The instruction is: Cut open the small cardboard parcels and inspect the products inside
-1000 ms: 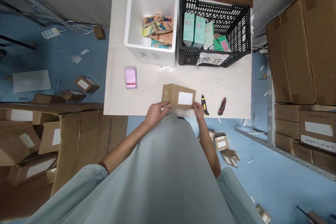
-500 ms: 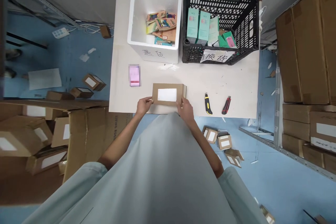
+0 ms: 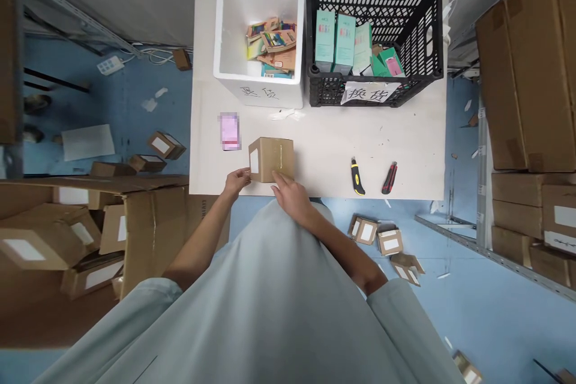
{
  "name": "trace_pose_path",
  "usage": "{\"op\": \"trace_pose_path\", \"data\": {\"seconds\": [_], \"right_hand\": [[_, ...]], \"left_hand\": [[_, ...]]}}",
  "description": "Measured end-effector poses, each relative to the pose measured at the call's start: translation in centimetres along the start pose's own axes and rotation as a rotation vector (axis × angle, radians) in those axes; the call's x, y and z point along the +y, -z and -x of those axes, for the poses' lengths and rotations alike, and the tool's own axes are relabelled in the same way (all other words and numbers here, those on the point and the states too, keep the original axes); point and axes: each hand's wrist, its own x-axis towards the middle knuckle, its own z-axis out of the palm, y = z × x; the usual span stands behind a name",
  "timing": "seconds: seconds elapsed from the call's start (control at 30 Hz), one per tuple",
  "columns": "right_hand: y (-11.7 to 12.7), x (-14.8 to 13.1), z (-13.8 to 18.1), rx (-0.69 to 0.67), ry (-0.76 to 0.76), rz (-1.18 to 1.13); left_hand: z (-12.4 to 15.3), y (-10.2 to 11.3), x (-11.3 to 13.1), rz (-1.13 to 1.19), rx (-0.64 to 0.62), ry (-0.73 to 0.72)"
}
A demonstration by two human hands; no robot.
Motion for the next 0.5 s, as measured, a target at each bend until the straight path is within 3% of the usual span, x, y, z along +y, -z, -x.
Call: {"op": "trace_pose_path", "data": {"seconds": [0.17,0.33,0.5], "right_hand": [[2.5,6.2,2.3,0.084,-0.103,-0.072],[3.5,12.7,4.0,0.175,-0.362,-0.217],[2.3,14.4,4.2,0.182,-0.448,-0.253]], "left_hand": [[1.8,-1.3,-0.6,0.071,-0.127,-0.034],[2.9,-4.7,-0.5,0.062,-0.153,-0.087],[3.3,-6.3,0.3,0.021,-0.114,-0.149]]}}
